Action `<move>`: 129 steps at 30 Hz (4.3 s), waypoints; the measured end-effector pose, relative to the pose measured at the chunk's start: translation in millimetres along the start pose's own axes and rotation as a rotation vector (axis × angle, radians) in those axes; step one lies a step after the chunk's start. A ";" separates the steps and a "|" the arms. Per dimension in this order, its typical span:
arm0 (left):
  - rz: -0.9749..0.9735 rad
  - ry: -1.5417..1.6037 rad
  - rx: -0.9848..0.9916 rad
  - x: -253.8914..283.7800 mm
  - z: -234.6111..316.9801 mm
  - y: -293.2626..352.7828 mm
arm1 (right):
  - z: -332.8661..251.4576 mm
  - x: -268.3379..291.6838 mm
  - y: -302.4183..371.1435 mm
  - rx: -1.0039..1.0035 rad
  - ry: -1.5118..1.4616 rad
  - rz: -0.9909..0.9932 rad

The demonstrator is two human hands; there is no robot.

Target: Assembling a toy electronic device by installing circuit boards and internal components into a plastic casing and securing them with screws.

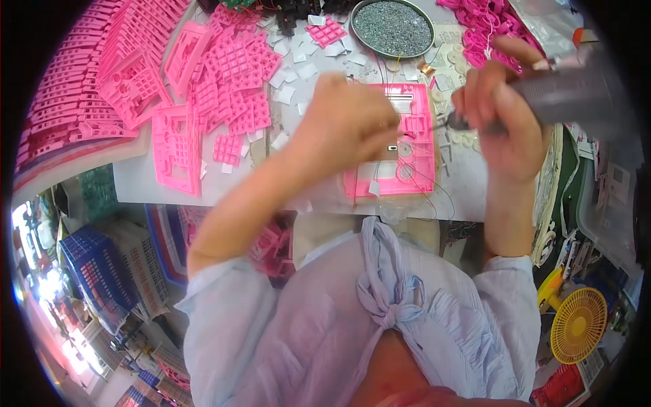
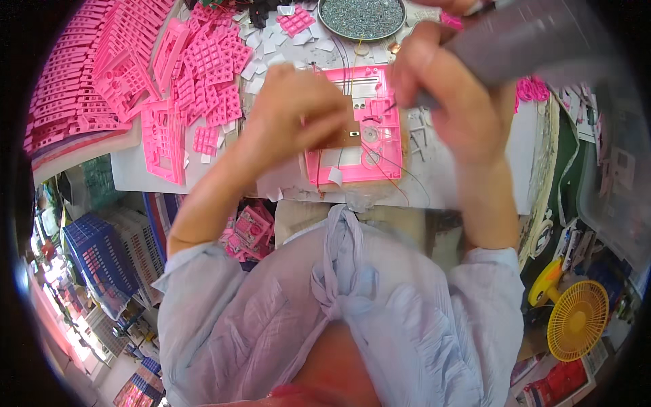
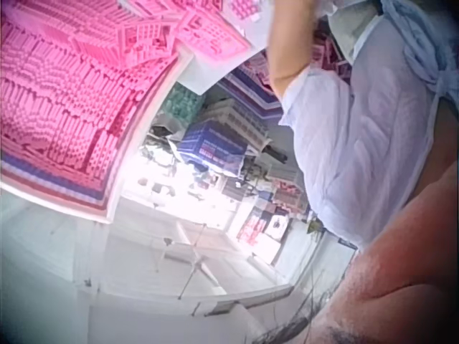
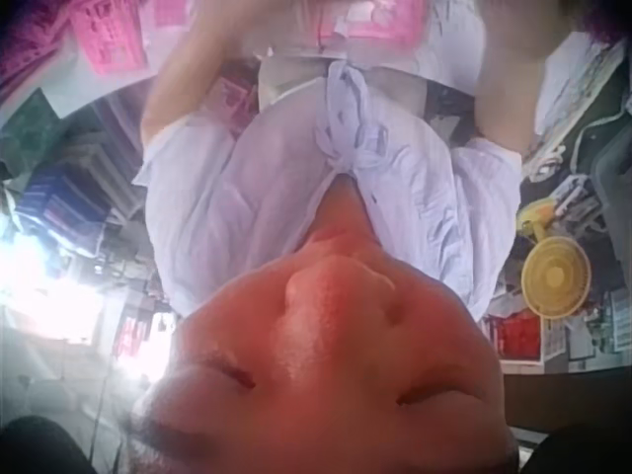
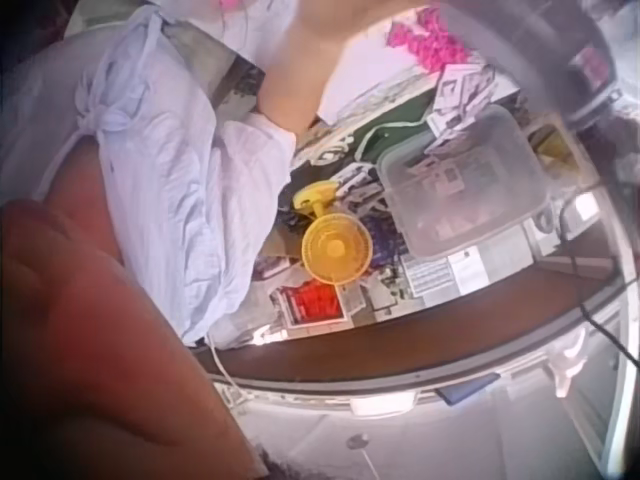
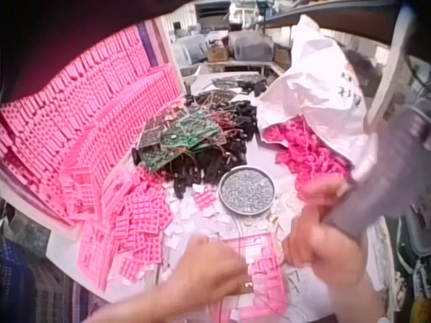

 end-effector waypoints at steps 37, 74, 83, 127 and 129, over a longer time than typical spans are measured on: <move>0.089 -0.042 0.308 -34.2 28.5 67.4 | 74.7 -46.5 3.9 0.041 0.257 -0.038; -0.098 -0.542 0.333 -47.6 -121.2 -112.3 | 54.7 -58.4 17.5 -0.075 0.014 -0.088; 0.021 -0.434 0.327 -32.6 -116.3 -97.5 | 65.4 -68.1 26.7 -0.151 0.167 -0.293; 0.157 0.105 0.260 -24.1 51.1 99.5 | 86.4 -77.9 -10.5 -0.030 0.051 -0.152; 0.206 0.095 0.280 -19.8 40.7 96.9 | 77.2 -72.4 -17.9 0.043 -0.163 -0.172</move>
Point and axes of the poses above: each hand's wrist, its own y-axis away from the middle knuckle, its own x-axis out of the back of the hand, z = x × y, the point moved 2 cm from there along -y, towards the middle knuckle, and after that the axes turned 1 degree about -z, right-handed, at the moved point
